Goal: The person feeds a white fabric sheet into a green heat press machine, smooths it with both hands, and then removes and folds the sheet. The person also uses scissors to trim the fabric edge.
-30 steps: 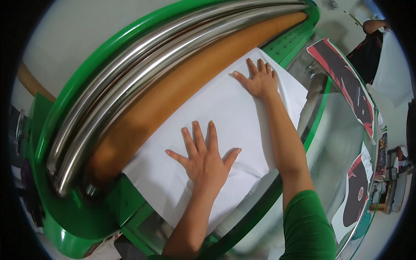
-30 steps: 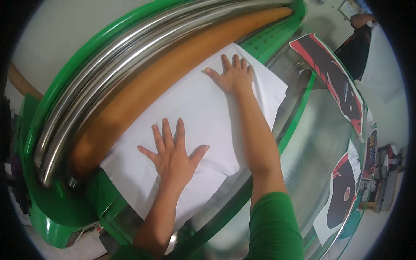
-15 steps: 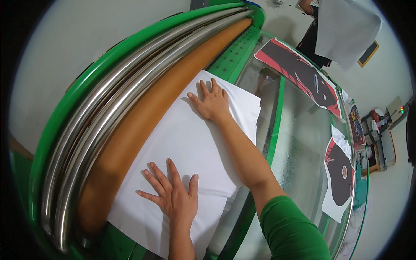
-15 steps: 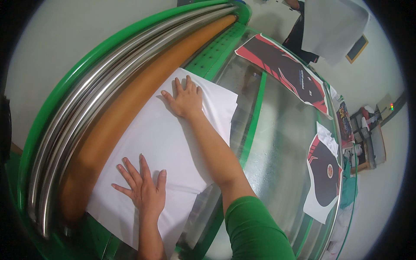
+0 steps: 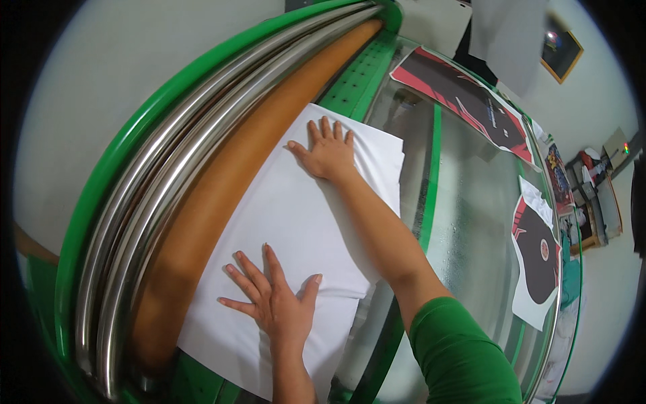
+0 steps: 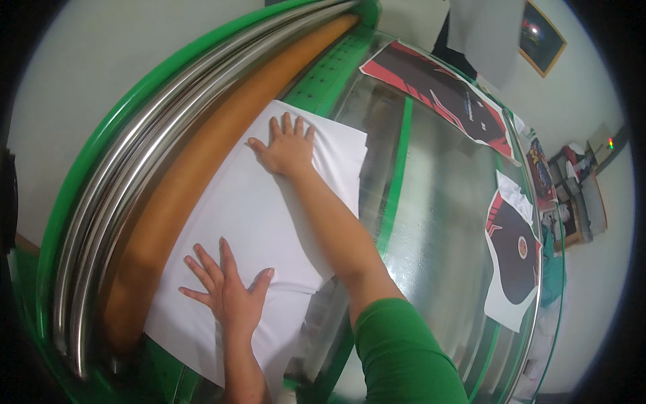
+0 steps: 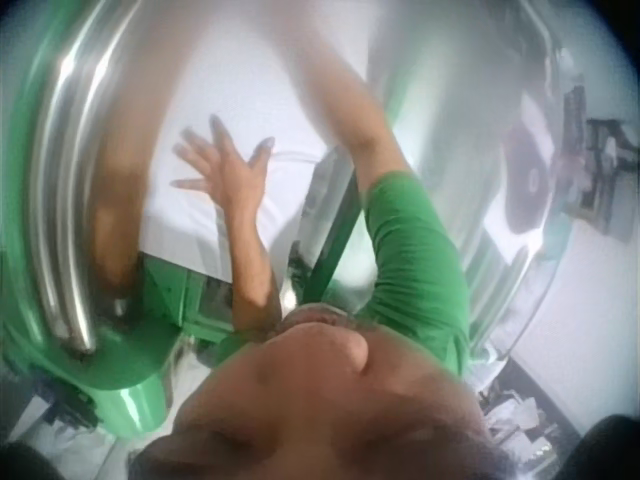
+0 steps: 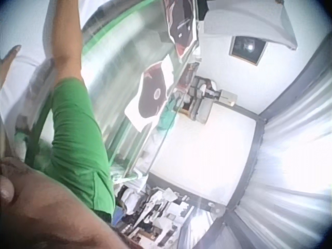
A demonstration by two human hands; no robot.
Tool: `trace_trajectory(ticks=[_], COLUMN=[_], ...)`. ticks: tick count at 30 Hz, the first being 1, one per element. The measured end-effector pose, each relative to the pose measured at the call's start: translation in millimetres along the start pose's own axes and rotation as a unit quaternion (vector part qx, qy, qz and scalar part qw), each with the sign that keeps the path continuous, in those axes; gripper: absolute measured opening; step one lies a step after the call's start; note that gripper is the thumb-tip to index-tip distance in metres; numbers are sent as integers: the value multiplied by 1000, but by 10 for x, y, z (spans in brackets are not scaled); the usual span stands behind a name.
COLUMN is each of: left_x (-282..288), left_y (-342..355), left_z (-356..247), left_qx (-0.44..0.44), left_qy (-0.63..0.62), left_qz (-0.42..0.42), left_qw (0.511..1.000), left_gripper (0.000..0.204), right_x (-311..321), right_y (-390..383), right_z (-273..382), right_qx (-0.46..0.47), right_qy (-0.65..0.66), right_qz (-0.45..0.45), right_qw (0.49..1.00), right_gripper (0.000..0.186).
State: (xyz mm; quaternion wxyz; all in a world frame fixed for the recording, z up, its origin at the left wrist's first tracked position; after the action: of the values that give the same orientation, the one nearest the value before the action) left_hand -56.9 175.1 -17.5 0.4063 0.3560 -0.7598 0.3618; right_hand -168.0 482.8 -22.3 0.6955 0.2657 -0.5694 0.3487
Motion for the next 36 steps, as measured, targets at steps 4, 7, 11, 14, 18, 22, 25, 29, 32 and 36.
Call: trace_trajectory(ticks=[4, 7, 11, 14, 18, 22, 25, 29, 32, 36], left_x=[-3, -10, 1, -12, -24, -31, -26, -22, -17, -31], left_y=[25, 37, 26, 28, 37, 38, 39, 49, 54, 57], left_z=[4, 3, 7, 7, 22, 23, 16, 14, 22, 32], left_qx=[18, 11, 4, -3, -3, 1, -1, -2, -6, -9], left_qy=[8, 11, 7, 8, 5, 9, 15, 3, -4, -6], left_qz=[4, 32, 21, 15, 10, 10, 12, 20, 18, 22], left_qw=[1000, 999, 1000, 1000, 1000, 1000, 1000, 1000, 1000, 1000], left_gripper=[110, 109, 107, 106, 106, 107, 107, 109, 110, 111], right_x=[-2, 18, 36, 39, 22, 14, -1, -37, -42, -52], right_y=[15, 6, -13, -13, -3, 21, 48, 85, 103, 126], right_z=[-1, 7, 20, 27, 32, 36, 33, 35, 40, 41], right_qx=[1, 0, 0, 0, 0, 6, 4, -2, -5, -15], right_qy=[0, -2, 1, -1, 4, 13, 11, -6, 5, 11], right_qz=[9, 16, 23, 18, 14, -2, -11, -11, -19, -6], right_qw=[1000, 1000, 1000, 1000, 1000, 1000, 1000, 1000, 1000, 1000], right_gripper=[94, 94, 94, 92, 91, 90, 91, 89, 85, 83])
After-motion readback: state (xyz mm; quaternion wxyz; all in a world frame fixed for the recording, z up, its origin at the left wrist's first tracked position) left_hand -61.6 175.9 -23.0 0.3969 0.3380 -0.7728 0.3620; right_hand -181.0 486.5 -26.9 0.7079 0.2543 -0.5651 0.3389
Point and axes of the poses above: each hand's wrist, its own y-axis towards the middle knuckle, its own x-axis out of the back of the hand, z = x × y, the point moved 7 cm from there along y, towards the middle knuckle, and after that the axes turned 10 degrees about z, right-handed, at the moved point
